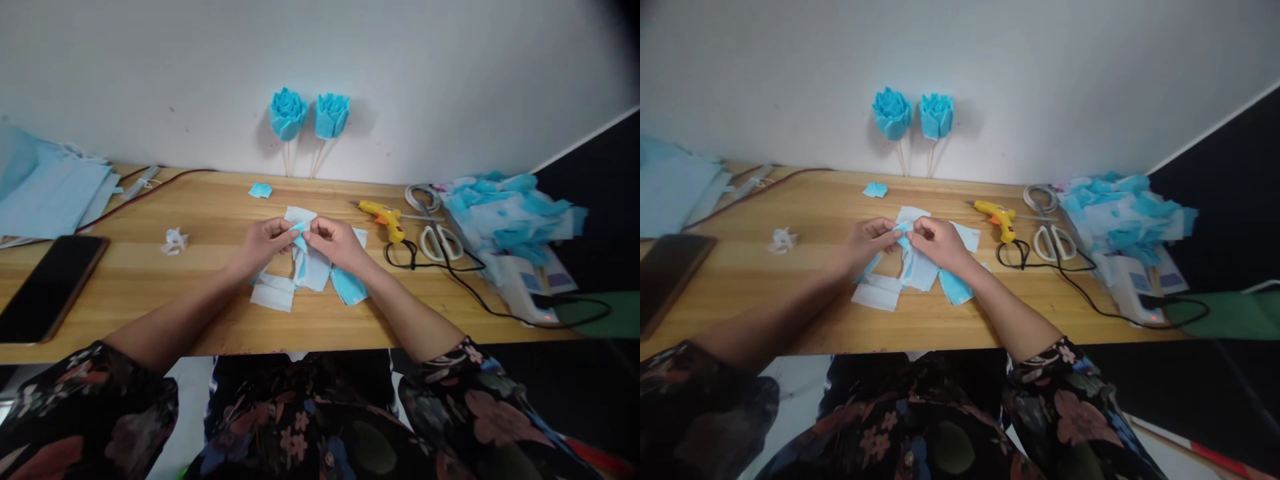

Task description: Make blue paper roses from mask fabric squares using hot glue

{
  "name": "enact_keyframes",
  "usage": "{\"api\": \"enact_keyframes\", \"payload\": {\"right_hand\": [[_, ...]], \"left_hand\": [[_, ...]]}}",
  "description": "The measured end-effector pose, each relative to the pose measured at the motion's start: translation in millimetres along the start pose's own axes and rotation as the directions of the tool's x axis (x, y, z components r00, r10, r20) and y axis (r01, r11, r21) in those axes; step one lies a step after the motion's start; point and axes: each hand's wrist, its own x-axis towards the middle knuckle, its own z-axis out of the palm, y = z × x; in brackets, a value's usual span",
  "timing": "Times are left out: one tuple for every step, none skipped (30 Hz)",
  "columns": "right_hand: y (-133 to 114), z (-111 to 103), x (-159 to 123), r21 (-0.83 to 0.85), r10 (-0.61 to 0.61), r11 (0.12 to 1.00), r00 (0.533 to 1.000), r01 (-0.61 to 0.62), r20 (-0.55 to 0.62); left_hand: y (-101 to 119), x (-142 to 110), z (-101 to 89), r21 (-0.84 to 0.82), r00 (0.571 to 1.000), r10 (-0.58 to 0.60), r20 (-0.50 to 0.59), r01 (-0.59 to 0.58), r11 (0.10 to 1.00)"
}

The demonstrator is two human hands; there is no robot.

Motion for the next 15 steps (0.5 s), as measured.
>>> {"api": "enact_keyframes", "payload": {"right_hand": [[-2, -8, 2, -0.041, -0.025, 0.999, 1.0, 0.024, -0.004], [-3, -19, 4, -0.09, -0.056, 0.995, 0.998, 0.052, -0.035], [-3, -32, 7, -0.144, -0.076, 0.988, 0.993, 0.063, -0.09], [-2, -48, 8, -0.198, -0.073, 0.979, 0.983, 0.039, -0.17], [0, -64, 9, -0.267, -0.052, 0.964, 0.965, -0.019, -0.255], [3, -80, 9, -0.354, -0.034, 0.931, 0.946, -0.087, -0.322], [7, -96, 7, -0.46, -0.004, 0.87, 0.932, -0.175, -0.363], [11, -110, 4, -0.561, 0.04, 0.779, 0.915, -0.281, -0.402], [16, -121, 0, -0.644, 0.104, 0.665, 0.901, -0.377, -0.42], [20, -130, -5, -0.705, 0.182, 0.546, 0.886, -0.452, -0.427], [25, -137, -10, -0.735, 0.259, 0.442, 0.858, -0.514, -0.444], [28, -141, -15, -0.749, 0.311, 0.368, 0.832, -0.55, -0.459], [32, -142, -20, -0.763, 0.358, 0.332, 0.822, -0.555, -0.442], [35, -142, -23, -0.774, 0.409, 0.336, 0.824, -0.536, -0.393], [37, -140, -25, -0.775, 0.442, 0.358, 0.826, -0.521, -0.351]], "left_hand": [[0, 0, -0.8, 0.005, 1.0, 0.002, -0.008, -0.001, 1.0], [0, 0, -1.7, 0.005, 1.0, 0.001, -0.015, -0.001, 1.0], [1, 0, -2.6, 0.0, 1.0, 0.0, -0.026, 0.0, 1.0], [1, 1, -3.5, -0.008, 1.0, -0.001, -0.028, 0.001, 1.0], [0, 1, -4.2, -0.017, 1.0, 0.001, -0.027, -0.001, 1.0], [0, 1, -4.7, -0.027, 1.0, 0.004, -0.029, -0.004, 1.0], [0, 1, -5.1, -0.036, 1.0, 0.004, -0.031, -0.005, 0.999], [-1, 1, -5.2, -0.044, 0.999, 0.002, -0.036, -0.003, 0.999], [-1, 1, -5.2, -0.052, 0.999, -0.003, -0.042, 0.001, 0.999], [-2, 1, -5.1, -0.059, 0.999, -0.008, -0.047, 0.005, 0.998], [-2, 1, -5.0, -0.065, 0.999, -0.013, -0.05, 0.009, 0.998], [-3, 1, -5.0, -0.07, 0.999, -0.014, -0.049, 0.011, 0.998], [-4, 1, -5.1, -0.073, 0.999, -0.013, -0.046, 0.009, 0.997], [-5, 2, -5.3, -0.076, 0.999, -0.011, -0.043, 0.008, 0.997], [-5, 2, -5.6, -0.079, 0.999, -0.01, -0.042, 0.007, 0.997]]}}
